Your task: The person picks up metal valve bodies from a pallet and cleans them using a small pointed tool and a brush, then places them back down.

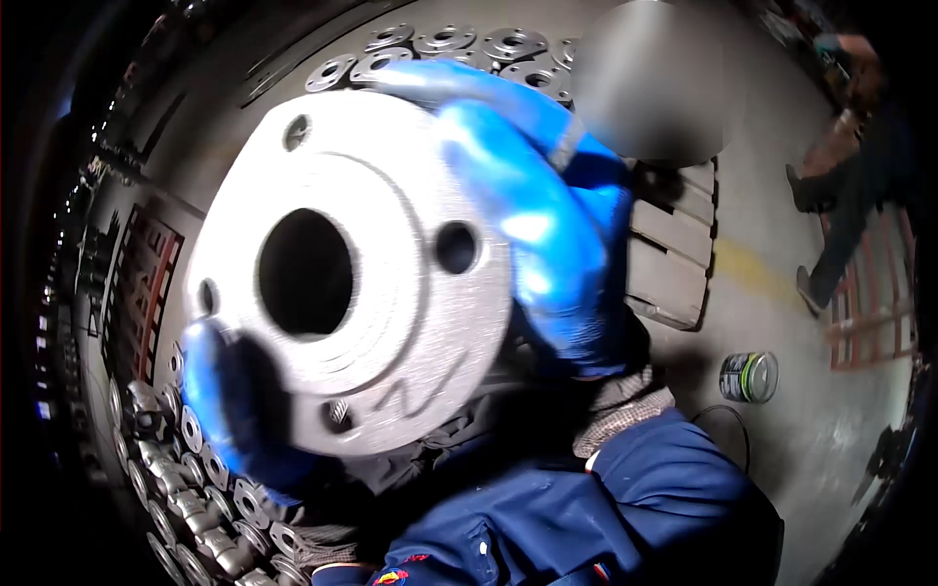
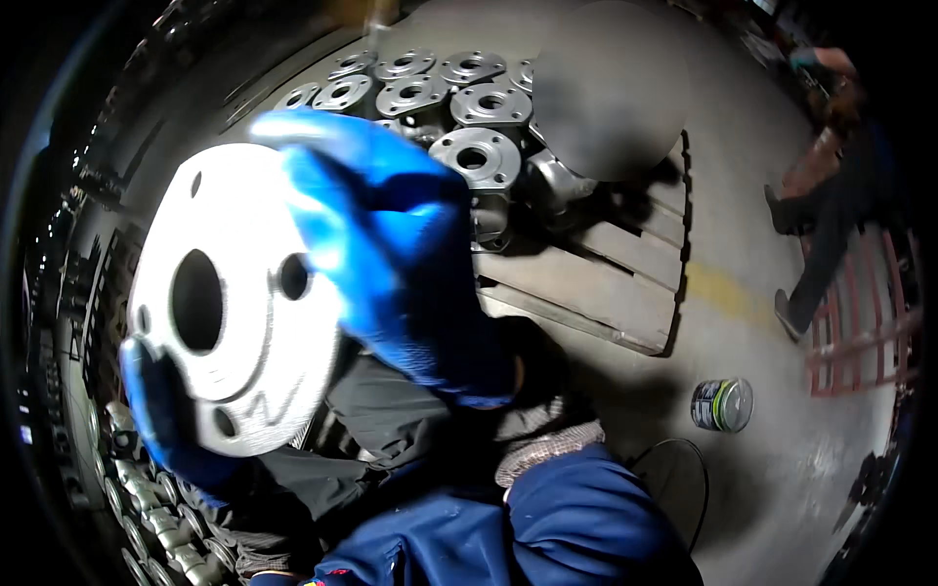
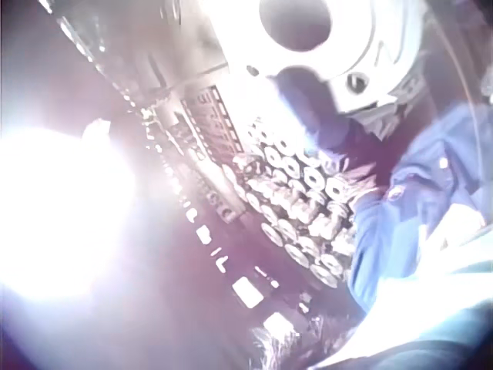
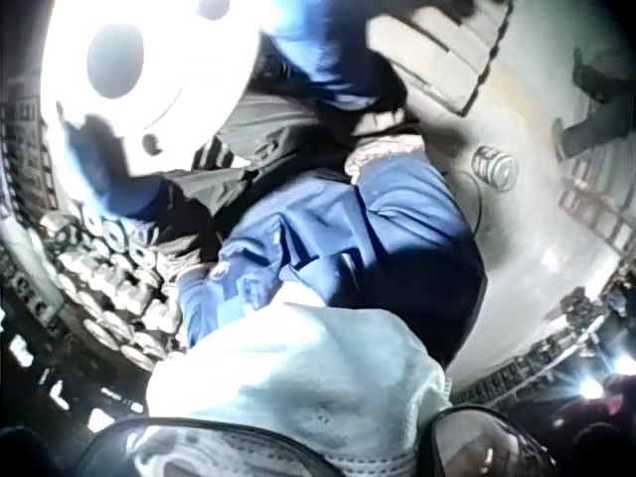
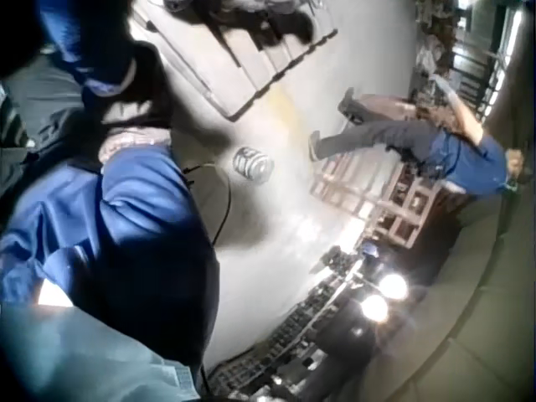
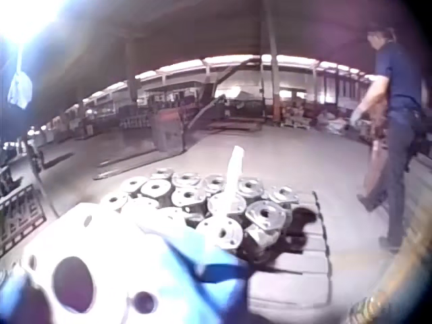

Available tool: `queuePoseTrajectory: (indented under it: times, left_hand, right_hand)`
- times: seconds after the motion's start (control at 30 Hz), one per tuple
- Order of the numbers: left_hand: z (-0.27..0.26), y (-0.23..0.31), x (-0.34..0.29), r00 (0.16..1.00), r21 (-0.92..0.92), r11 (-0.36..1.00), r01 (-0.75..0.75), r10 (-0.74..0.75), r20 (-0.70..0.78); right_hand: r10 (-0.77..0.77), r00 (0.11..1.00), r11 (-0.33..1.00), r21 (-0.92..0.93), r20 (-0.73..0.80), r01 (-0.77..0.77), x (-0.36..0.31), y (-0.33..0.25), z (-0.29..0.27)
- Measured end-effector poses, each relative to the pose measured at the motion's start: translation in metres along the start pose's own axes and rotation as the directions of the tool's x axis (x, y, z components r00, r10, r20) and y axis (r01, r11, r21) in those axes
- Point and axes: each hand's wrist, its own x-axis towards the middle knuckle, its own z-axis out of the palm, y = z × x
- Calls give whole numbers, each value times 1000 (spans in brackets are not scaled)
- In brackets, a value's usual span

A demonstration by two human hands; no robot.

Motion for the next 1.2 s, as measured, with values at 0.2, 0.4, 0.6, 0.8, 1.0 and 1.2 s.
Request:
queuePoseTrajectory:
  times: [0.2,0.4,0.6,0.8,1.0,1.2]
  left_hand:
    - [111,-17,-30,431,-113,450,886,-708,559]
    - [232,-47,-45,65,59,224,973,-510,858]
    - [340,-79,-56,145,-102,210,972,-203,968]
    - [395,-149,-147,146,-125,368,921,-30,989]
    - [353,-135,-126,107,8,707,707,-118,987]
    - [290,-117,-57,123,96,758,645,-226,966]
  right_hand:
    - [361,838,735,-428,-408,-525,-28,-45,-96]
    - [134,879,581,-682,-459,-444,-35,-54,-221]
    - [-4,822,344,-773,-569,-533,-19,-75,-289]
    - [-24,769,413,-707,-639,-575,-46,-49,-435]
    - [-307,824,138,-879,-477,-457,-25,-37,-553]
    - [-385,737,-113,-765,-555,-635,-25,-20,-567]
